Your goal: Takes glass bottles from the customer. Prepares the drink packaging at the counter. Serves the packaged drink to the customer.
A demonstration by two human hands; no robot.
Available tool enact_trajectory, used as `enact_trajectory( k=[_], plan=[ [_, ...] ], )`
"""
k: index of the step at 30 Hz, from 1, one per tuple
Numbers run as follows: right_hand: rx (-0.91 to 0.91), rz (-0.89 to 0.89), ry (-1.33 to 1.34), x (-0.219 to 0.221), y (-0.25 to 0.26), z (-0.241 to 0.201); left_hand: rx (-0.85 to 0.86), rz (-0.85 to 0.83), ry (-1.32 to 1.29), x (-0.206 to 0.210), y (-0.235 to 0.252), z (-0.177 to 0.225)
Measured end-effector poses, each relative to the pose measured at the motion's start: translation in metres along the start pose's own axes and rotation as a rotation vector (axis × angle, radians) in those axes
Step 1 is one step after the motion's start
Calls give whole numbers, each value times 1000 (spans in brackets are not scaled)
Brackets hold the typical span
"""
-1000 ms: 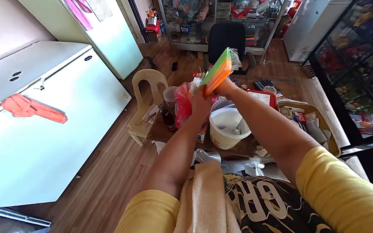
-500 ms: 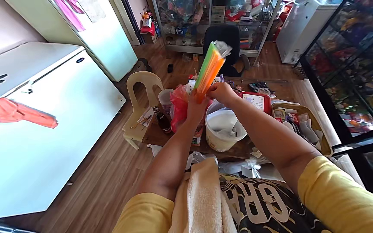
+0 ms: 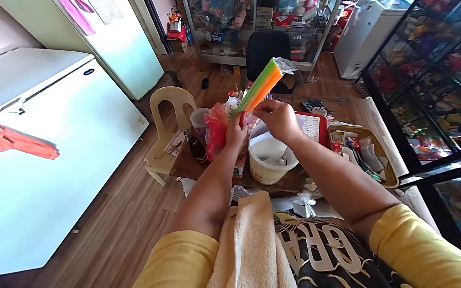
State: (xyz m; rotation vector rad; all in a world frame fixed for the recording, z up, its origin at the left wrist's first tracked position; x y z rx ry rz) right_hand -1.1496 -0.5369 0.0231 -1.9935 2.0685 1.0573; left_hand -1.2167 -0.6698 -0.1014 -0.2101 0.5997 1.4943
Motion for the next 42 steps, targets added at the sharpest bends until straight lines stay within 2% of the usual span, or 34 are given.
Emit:
enact_trajectory(
  k=[3, 5, 8, 13, 16, 20, 23, 25, 28, 32, 38, 42],
  plan=[
    [-99, 175, 113, -20, -2, 0, 9, -8, 39, 2, -3, -4],
    [-163, 286, 204, -48, 1, -8, -31, -48, 62, 1, -8, -5],
    [-273, 460, 386, -112, 5, -28, -96, -94, 77, 1, -12, -6],
    [-412, 762, 425, -212, -15, -48, -156, -44, 95, -3, -7, -6],
    [-378, 780, 397, -233, -31, -50, -182, -69, 105, -10, -8, 0],
    [-140, 400, 110, -188, -37, -41, -198, -127, 168, -14, -11, 5],
    [150, 153, -15, -135, -31, -15, -159, -166, 236, -13, -15, 6],
    [314, 69, -15, -111, -23, 8, -146, -207, 289, -13, -18, 9],
    [440, 54, -14, -96, -6, 44, -122, -253, 332, -16, -18, 10],
    [504, 62, 91, -88, 18, 77, -95, -316, 366, -21, -17, 12],
    [481, -84, 149, -64, 12, 63, -169, -259, 270, -31, -13, 3],
    [208, -152, 408, -42, 9, 51, -242, -172, 134, -36, -16, 1]
  ],
)
Point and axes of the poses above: each hand's wrist, its own y-axis towards the middle knuckle, its own x-axis out of the palm, z = x × y, the point moved 3 cm from there along y, towards the middle knuckle, and after that the axes turned 2 degrees about -x, right-handed, at the moved point
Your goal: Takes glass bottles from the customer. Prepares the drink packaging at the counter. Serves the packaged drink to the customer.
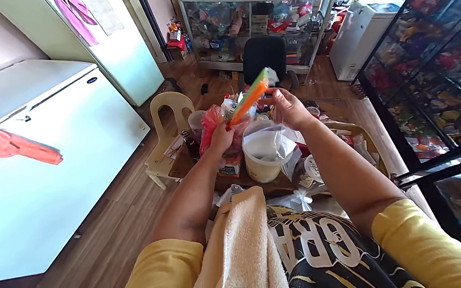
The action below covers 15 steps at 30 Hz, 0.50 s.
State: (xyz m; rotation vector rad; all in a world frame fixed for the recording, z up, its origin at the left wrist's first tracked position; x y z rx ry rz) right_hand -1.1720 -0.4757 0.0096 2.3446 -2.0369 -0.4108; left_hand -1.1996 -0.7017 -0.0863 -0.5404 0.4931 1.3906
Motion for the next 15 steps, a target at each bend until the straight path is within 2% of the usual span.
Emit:
enact_trajectory(
  k=[2, 6, 8, 11, 15],
  plan=[
    [-103, -98, -126, 15, 1, -8, -62, 49, -101, -1, 0, -1],
    [-96, -416, -813, 50, 13, -7, -103, 72, -183, -1, 1, -4],
    [-74, -505, -1042, 64, 23, -2, -106, 49, -182, 1, 2, -5],
    [-11, -546, -1227, 77, 41, -3, -98, 40, -185, 1, 0, -4],
    [89, -607, -1348, 93, 55, -6, -93, 38, -200, 5, -1, -7]
  ],
)
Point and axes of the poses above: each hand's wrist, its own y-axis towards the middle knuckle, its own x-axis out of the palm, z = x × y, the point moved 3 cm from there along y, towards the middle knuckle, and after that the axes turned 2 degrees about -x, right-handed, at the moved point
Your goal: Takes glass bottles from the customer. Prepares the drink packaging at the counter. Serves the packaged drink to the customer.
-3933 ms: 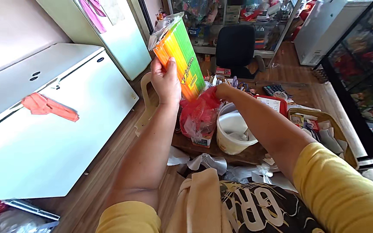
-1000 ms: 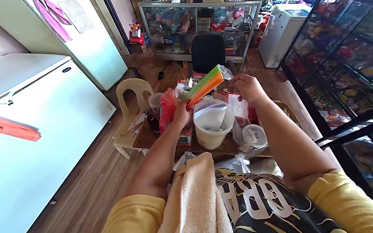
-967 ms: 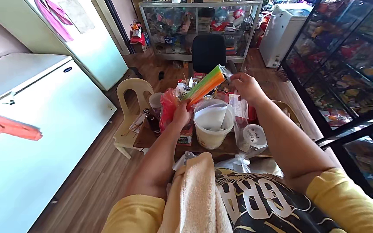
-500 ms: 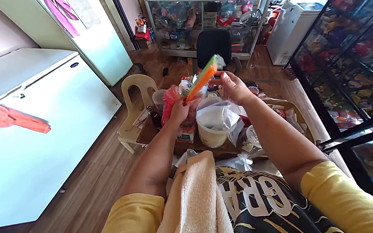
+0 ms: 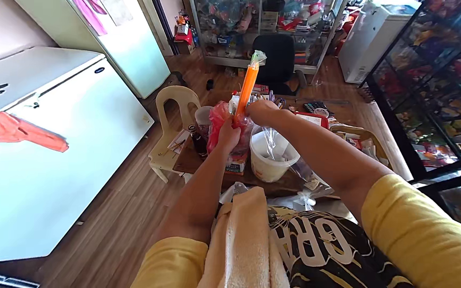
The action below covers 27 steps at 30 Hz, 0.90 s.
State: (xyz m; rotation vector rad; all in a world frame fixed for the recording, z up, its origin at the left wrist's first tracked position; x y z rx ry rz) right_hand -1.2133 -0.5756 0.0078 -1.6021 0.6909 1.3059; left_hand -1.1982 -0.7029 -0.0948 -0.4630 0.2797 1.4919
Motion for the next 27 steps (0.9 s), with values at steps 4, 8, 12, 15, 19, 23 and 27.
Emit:
enact_trajectory(
  k=[4, 8, 12, 15, 19, 23, 27],
  plan=[
    [-10, -116, -41, 7, 10, -11, 3, 2, -16, -2, -2, -1],
    [53, -255, -34, 17, 18, -17, 23, -1, -36, -2, -3, -3],
    [-42, -375, -88, 24, 28, -30, 76, 6, 1, 0, -9, 2],
    [-65, -429, -223, 23, 28, -41, 115, 4, 5, 2, -10, 2],
    [30, -387, -214, 13, 14, -44, 100, 2, 33, 2, -8, 1],
    [15, -23, 187, 1, -2, 6, 41, -17, 146, 2, -11, 4],
    [106, 436, 803, -29, -66, 54, 67, -61, 255, 5, -17, 9]
  ],
)
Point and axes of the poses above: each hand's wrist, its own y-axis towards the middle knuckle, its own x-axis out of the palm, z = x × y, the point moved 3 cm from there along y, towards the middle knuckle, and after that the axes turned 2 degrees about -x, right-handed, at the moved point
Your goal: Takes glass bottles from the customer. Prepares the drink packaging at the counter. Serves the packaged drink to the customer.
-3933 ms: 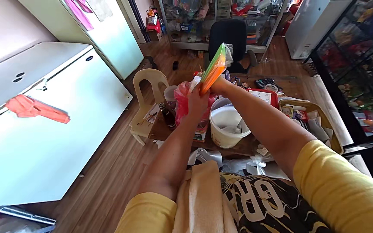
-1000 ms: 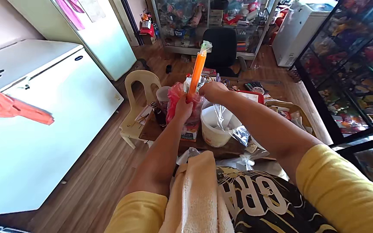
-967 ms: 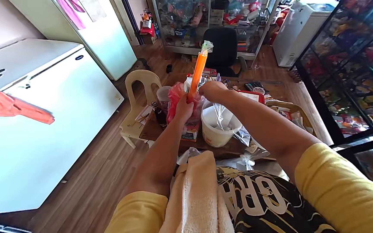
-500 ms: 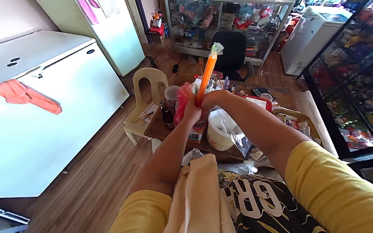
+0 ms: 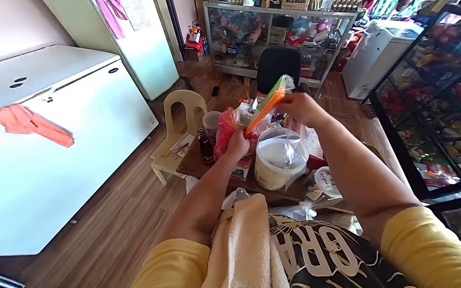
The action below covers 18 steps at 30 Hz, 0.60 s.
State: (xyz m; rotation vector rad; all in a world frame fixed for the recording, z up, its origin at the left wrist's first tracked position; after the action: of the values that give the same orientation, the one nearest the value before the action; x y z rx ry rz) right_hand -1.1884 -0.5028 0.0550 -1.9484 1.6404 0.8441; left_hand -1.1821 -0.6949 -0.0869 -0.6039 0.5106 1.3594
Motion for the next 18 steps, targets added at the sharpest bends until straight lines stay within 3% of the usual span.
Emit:
enact_trajectory(
  k=[3, 7, 12, 14, 18],
  plan=[
    [33, 128, 216, -25, -16, 3, -2, -78, 117, -6, -4, 8],
    [-6, 175, 248, -22, -12, -1, 78, -112, 281, -26, -4, 39],
    [-77, 164, 325, -10, -7, -10, 335, 37, -109, -67, -20, 116],
    [-52, 163, 348, -10, -10, -15, 326, 11, -206, -75, -26, 136],
    [62, 159, 562, -6, -15, -17, 291, 15, -150, -81, -19, 141]
  ],
)
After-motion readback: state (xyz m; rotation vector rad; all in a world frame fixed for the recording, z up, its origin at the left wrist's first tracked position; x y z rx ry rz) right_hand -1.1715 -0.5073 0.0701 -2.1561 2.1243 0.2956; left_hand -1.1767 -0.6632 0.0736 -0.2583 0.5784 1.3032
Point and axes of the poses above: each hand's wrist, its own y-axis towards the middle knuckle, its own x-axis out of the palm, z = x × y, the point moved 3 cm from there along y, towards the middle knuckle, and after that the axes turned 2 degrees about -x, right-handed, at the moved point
